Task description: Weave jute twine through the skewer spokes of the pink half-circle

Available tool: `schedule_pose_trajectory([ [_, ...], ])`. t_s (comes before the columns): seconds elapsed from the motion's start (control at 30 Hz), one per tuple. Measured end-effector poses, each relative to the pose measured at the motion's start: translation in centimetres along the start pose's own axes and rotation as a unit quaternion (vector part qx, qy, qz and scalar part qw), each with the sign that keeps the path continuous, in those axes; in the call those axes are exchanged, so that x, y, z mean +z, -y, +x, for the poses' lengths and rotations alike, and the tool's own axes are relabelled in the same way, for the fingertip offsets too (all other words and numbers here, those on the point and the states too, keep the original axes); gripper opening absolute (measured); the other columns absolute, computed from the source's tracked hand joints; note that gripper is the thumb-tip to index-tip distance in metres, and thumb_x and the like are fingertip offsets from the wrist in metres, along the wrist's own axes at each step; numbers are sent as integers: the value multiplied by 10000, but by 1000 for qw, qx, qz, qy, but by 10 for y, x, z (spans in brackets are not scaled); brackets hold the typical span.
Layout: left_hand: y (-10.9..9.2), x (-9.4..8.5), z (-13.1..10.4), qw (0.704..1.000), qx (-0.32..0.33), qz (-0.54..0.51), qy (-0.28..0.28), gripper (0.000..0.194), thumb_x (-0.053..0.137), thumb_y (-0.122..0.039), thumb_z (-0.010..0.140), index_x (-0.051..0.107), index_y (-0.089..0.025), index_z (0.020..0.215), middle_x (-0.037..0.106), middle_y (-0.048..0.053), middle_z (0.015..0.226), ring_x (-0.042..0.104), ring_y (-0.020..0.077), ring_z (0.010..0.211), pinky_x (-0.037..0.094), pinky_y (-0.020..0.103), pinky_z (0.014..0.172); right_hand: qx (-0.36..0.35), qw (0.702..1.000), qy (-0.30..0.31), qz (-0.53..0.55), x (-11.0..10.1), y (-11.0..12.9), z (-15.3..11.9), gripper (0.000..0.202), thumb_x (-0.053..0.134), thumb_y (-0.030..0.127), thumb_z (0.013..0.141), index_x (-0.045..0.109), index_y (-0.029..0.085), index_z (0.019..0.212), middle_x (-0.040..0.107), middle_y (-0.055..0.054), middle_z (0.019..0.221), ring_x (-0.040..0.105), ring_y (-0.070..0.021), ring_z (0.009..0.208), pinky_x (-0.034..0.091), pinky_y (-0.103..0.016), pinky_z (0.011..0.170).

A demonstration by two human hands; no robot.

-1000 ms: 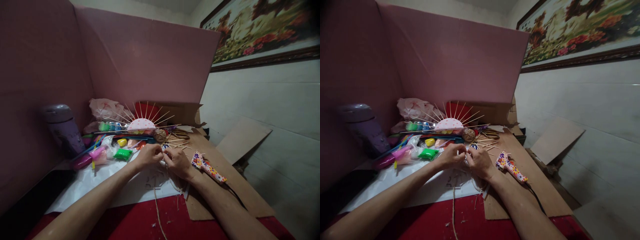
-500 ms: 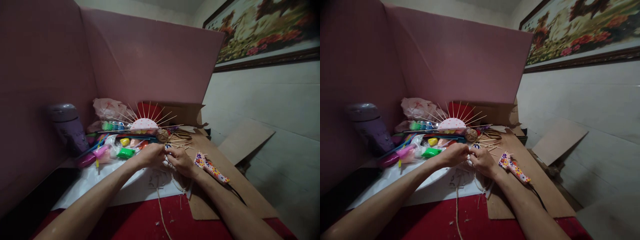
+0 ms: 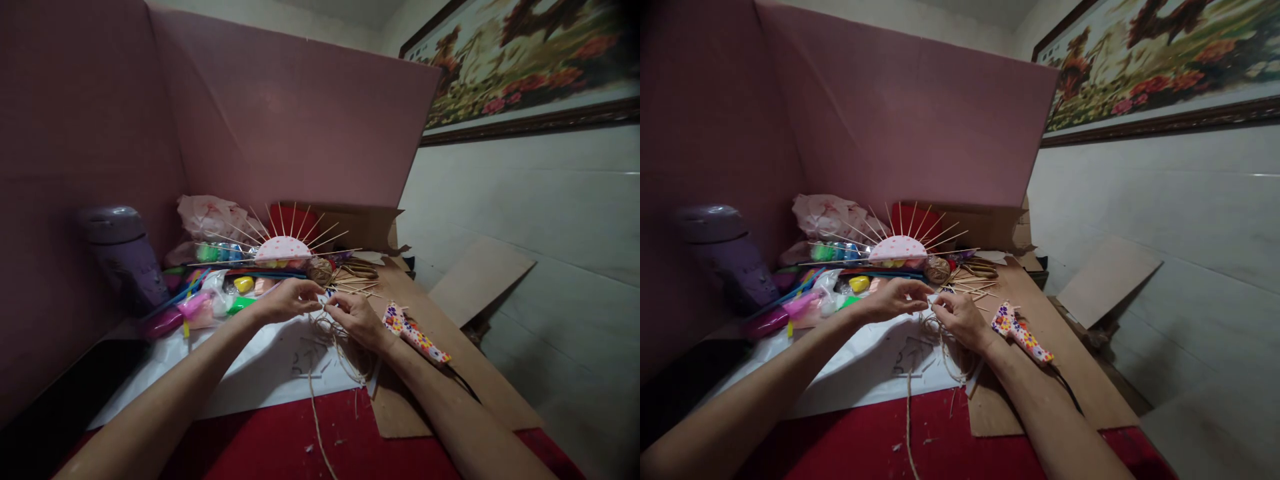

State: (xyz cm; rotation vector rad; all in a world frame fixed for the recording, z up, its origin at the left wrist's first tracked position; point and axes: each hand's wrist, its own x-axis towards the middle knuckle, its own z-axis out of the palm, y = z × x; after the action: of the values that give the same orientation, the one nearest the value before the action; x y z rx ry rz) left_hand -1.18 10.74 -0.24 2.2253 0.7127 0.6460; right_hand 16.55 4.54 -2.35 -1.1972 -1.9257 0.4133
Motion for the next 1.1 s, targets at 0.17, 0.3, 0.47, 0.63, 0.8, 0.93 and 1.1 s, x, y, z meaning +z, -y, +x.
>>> schedule_pose_trajectory([
  [0.17, -5, 12, -1, 981, 41, 183, -41, 214, 490, -255, 784, 684, -168, 763, 653, 25, 670, 538, 117, 600, 370, 216, 566, -2, 1000, -18, -22, 0, -2, 0, 181, 476, 196, 778, 578, 167, 632, 454, 44, 515, 395, -94, 492, 286, -207, 484],
  [0.3, -10, 15, -2, 963, 32, 267, -25, 192, 481, -225, 769, 670, -192, 768, 670, 29, 693, 567, 131, 599, 365, 222, 565, -12, 999, -12, -41, 1, -3, -1, 172, 473, 172, 770, 566, 169, 625, 463, 44, 509, 398, -90, 486, 276, -206, 484],
  [0.47, -15, 20, -1, 932, 10, 360, -35, 178, 465, -219, 750, 641, -196, 757, 682, 58, 743, 609, 190, 675, 365, 258, 581, -33, 998, -8, -43, 3, -3, -1, 141, 471, 120, 742, 556, 171, 642, 438, 54, 512, 389, -82, 483, 263, -203, 491],
  [0.63, -16, 18, -4, 943, 20, 332, -2, 174, 469, -235, 749, 640, -208, 763, 686, 39, 745, 607, 176, 664, 355, 253, 578, -45, 997, 11, -53, 3, -5, -2, 149, 477, 90, 727, 585, 172, 664, 503, 43, 546, 433, -86, 512, 279, -202, 525],
  [0.8, -18, 15, -5, 935, 8, 356, -2, 200, 449, -224, 753, 647, -199, 744, 690, 54, 742, 615, 191, 662, 325, 262, 543, -48, 994, 28, -92, 2, -4, -3, 168, 470, 76, 722, 574, 169, 627, 501, 37, 516, 447, -90, 503, 275, -204, 520],
  [0.93, -24, 16, -5, 924, 2, 383, 6, 214, 437, -226, 755, 650, -198, 756, 691, 68, 755, 625, 213, 681, 331, 270, 536, -46, 992, 21, -117, 1, 0, -4, 167, 479, 104, 740, 602, 173, 652, 543, 21, 535, 487, -101, 518, 287, -206, 529],
  [1.1, -24, 18, -3, 904, 1, 428, -1, 227, 431, -231, 754, 653, -184, 745, 691, 93, 759, 630, 227, 680, 353, 283, 551, -37, 988, 17, -147, 0, 3, -5, 182, 479, 126, 761, 643, 192, 719, 596, 4, 569, 535, -120, 543, 302, -213, 539],
])
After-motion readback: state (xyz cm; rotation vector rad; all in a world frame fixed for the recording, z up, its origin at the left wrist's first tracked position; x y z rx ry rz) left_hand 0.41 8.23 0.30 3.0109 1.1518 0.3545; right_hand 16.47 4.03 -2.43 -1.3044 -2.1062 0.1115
